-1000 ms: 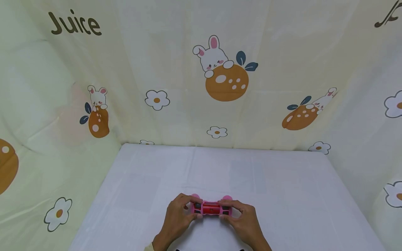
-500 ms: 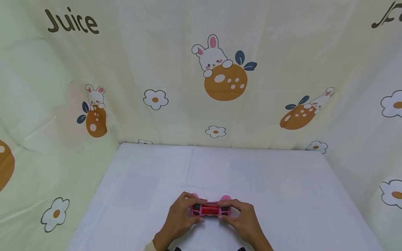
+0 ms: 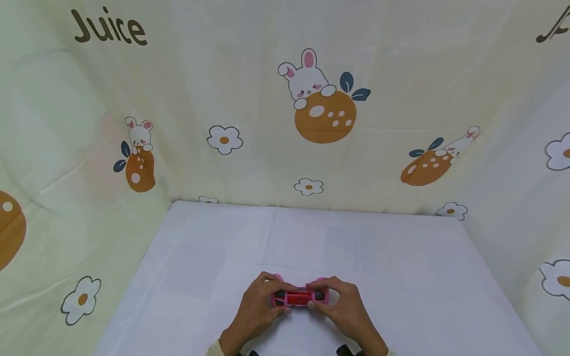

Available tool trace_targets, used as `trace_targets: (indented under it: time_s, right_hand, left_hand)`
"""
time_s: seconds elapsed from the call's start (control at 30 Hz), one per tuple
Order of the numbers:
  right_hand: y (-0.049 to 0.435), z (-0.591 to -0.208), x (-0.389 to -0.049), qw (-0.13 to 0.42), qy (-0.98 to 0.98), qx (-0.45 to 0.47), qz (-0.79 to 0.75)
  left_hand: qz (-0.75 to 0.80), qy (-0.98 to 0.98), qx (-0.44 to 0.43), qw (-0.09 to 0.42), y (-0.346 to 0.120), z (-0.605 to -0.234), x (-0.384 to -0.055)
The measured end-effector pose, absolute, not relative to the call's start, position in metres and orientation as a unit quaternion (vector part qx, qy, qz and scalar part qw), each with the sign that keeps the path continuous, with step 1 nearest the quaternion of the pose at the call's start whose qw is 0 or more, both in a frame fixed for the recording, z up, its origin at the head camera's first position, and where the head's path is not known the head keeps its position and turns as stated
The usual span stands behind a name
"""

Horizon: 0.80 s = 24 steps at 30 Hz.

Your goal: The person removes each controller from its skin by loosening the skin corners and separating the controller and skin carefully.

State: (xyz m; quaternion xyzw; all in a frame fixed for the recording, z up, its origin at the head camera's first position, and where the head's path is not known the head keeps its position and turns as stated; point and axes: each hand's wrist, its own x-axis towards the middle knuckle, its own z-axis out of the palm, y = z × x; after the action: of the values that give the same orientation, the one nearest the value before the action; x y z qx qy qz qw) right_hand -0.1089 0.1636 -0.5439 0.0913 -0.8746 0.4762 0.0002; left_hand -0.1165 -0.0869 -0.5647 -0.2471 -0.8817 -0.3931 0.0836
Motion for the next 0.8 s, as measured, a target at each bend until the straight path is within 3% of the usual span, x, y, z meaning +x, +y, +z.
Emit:
trace_targets:
  time_s: [0.4,0.8]
  right_hand:
    - [0.164,-0.547,-0.120,0.006,-0.875,0.204,0.439]
    - [0.169,-0.542,-0.130,-0.002,-0.895,0.229,0.382]
  left_hand:
    - [-0.373,-0.884,-0.255,0.120,-0.085,-0.571,-0.118]
    - [-0.377,-0.887,-0.247,0.100,-0.085,-0.572,-0.120]
